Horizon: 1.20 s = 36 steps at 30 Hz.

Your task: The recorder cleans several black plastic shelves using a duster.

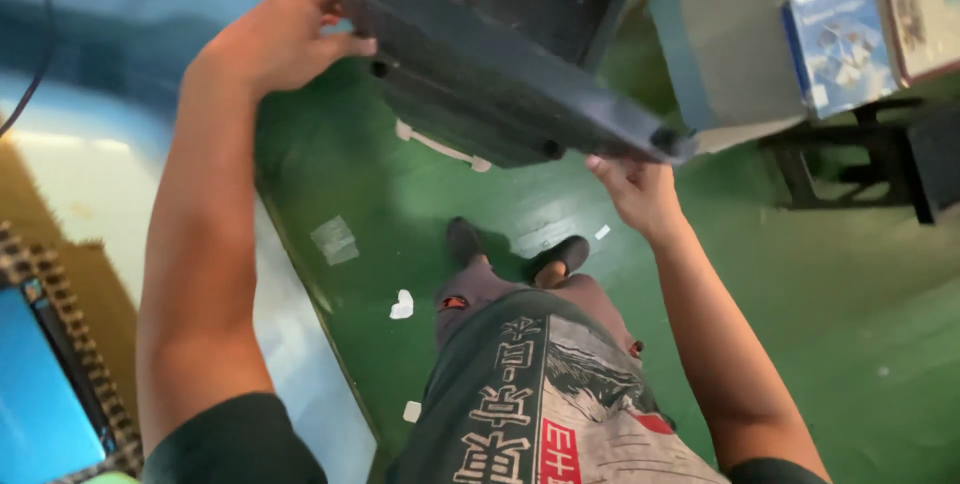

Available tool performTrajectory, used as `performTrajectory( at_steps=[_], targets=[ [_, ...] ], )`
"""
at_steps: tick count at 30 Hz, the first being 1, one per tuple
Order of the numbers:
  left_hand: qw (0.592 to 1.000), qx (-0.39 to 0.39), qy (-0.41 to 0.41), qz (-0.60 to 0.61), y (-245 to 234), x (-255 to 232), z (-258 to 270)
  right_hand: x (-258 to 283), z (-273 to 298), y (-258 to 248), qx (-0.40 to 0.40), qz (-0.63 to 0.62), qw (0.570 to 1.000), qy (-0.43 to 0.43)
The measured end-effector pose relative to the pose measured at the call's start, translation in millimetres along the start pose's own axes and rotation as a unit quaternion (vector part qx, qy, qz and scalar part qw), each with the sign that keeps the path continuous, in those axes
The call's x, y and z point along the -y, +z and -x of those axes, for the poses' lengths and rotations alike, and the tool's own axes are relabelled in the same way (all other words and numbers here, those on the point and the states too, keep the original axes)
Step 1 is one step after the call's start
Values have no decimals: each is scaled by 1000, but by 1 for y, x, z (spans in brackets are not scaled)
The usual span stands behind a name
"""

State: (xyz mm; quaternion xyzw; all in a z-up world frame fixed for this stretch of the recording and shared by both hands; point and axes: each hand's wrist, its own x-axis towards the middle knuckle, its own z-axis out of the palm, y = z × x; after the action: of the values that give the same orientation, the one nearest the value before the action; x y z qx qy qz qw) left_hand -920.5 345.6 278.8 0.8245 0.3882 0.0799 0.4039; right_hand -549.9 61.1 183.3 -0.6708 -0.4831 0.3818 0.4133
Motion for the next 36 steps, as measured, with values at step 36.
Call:
performTrajectory(
  at_steps=[36],
  targets=[
    [781,308,-163,518,671,-404,24,-246,434,-239,-436,-627,642,60]
  ],
)
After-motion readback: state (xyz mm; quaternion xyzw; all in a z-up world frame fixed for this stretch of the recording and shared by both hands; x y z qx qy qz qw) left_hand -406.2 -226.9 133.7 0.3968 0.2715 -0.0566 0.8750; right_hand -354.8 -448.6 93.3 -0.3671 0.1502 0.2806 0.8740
